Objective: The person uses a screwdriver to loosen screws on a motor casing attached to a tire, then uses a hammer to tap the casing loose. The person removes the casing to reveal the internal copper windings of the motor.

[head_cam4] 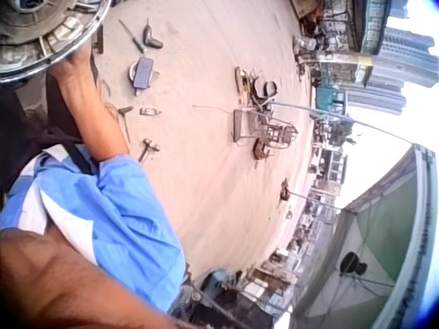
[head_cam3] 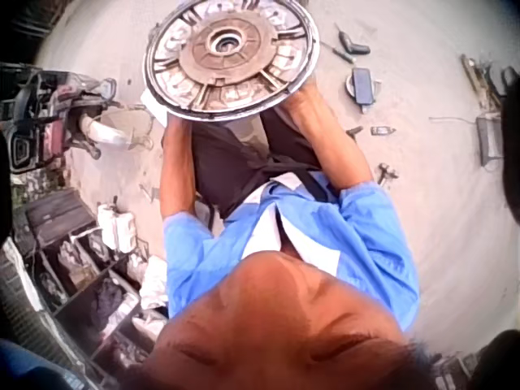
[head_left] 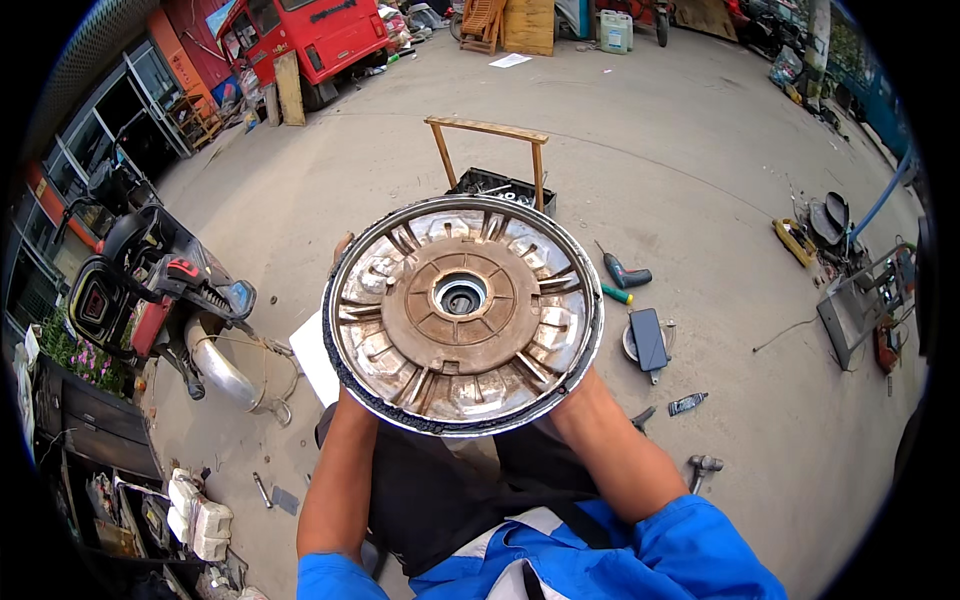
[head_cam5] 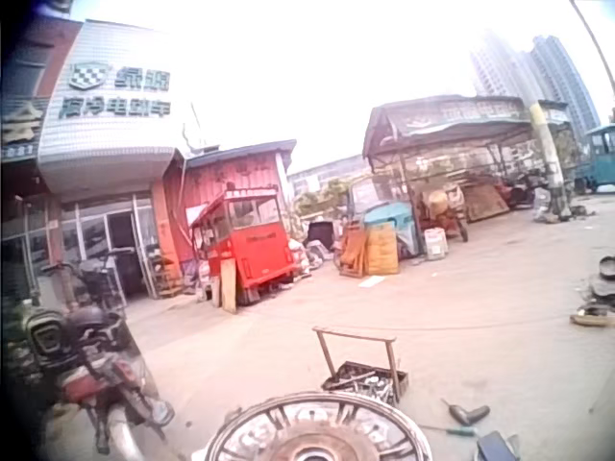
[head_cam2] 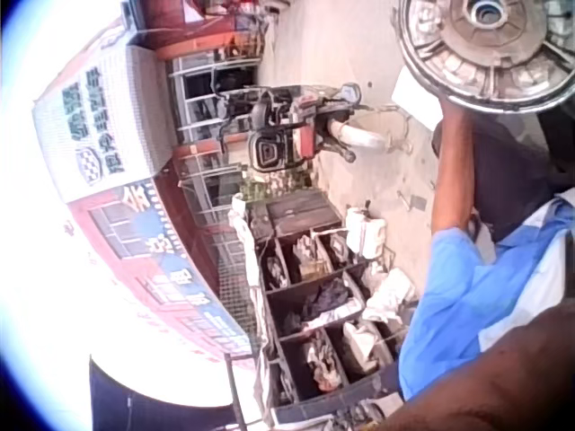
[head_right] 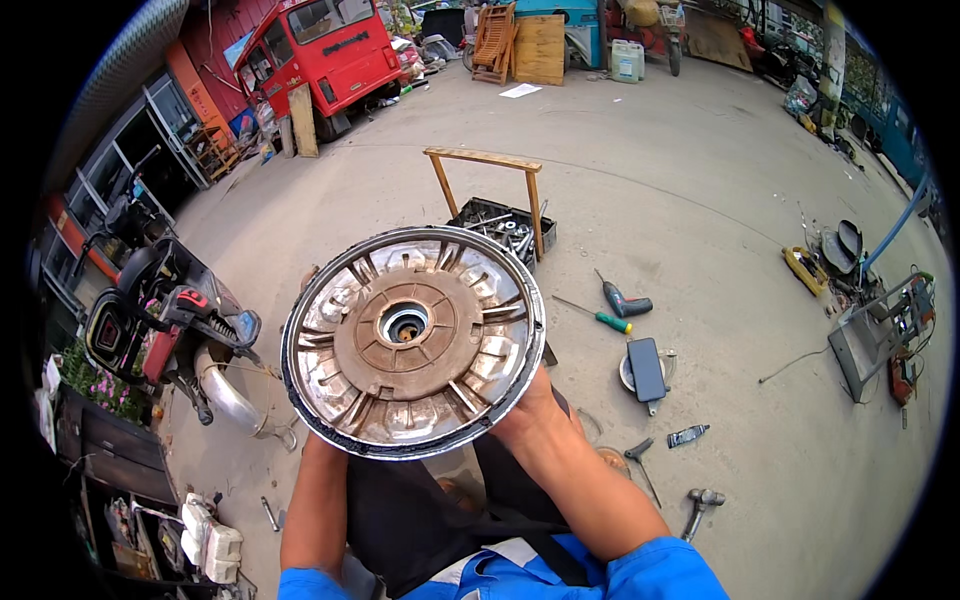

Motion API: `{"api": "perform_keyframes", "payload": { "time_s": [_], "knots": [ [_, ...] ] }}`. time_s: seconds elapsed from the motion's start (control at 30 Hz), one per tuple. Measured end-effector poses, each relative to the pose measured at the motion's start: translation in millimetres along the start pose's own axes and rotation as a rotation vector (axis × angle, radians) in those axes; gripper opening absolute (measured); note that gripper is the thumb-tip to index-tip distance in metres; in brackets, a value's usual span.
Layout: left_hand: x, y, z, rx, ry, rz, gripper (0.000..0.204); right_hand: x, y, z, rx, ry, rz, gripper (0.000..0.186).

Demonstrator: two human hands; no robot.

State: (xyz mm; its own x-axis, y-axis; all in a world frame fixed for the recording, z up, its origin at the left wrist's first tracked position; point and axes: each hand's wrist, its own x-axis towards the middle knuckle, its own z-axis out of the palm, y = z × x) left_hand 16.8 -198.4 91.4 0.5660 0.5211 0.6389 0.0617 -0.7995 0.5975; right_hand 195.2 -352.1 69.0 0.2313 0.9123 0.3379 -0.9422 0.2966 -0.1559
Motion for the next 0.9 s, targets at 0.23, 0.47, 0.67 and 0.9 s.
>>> {"api": "perform_keyframes", "payload": {
  "time_s": [0.23,0.47,0.67,0.9],
  "knots": [
    [1,1,-41,-0.120,0.148,-0.298,0.065,-64,-124,-74,-0.180,0.199,-0.269,0.051],
    [-100,-68,-139,0.120,0.254,-0.586,0.035,-216,-275,-124,-0.393,0.526,-0.558,0.051],
    [-188,-115,-143,0.047,0.273,-0.845,0.027,-392,-347,-258,-0.254,0.634,-0.786,0.033],
    [-251,-131,-134,0.110,0.328,-1.096,0.018,-528,-369,-337,-0.148,0.885,-1.075,0.034]
  ]
}}
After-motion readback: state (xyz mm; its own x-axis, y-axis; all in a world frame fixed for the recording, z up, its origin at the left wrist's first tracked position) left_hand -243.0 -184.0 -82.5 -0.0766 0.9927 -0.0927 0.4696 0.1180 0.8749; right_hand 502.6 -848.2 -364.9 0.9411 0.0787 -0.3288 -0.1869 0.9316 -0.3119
